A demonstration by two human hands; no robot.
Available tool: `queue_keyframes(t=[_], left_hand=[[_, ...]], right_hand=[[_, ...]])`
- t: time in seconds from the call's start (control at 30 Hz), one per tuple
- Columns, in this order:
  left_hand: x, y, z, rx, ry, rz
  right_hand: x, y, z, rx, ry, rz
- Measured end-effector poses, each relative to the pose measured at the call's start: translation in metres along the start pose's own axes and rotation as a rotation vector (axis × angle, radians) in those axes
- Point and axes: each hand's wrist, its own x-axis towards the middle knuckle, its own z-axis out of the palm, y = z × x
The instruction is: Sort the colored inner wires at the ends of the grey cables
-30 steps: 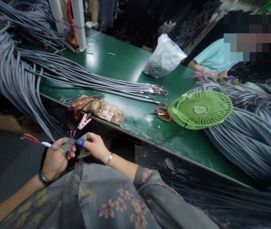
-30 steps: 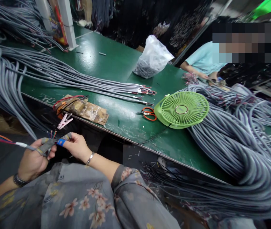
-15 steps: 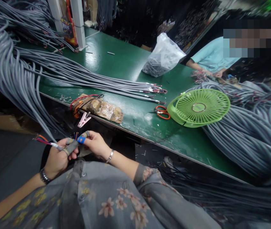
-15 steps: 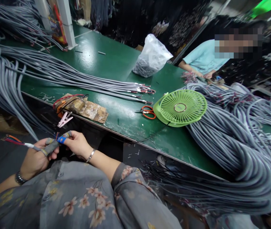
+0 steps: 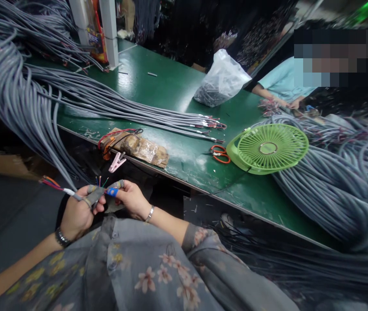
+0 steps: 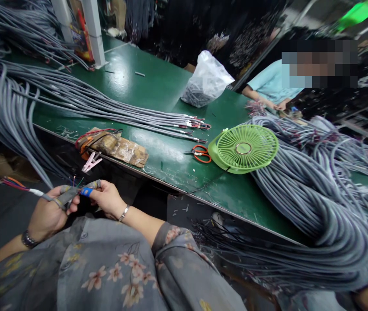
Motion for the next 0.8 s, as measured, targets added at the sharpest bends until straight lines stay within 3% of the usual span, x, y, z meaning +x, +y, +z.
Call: queue_keyframes(t=[0.17, 0.3, 0.4, 0.57, 0.8], left_hand=[[-0.001, 0.004, 0.004, -0.008, 0.026, -0.001], [-0.002, 0.008, 0.006, -0.004, 0.020, -0.004], [-0.002, 0.009, 0.004, 0.021, -0.014, 0.004], [0.000, 0.010, -0.003, 0.081, -0.107, 0.035], [0.001, 0.006, -0.001, 0.153, -0.185, 0.017]], right_hand=[[0.000, -0.004, -0.002, -0.002, -0.007, 0.054], [0.000, -0.002, -0.008, -0.027, -0.100, 0.096], [0.001, 0.000, -0.019, -0.070, -0.171, 0.130], [0.003, -0.014, -0.034, 0.043, -0.126, 0.081], [0.007, -0.037, -0.013, -0.109, -0.101, 0.031]])
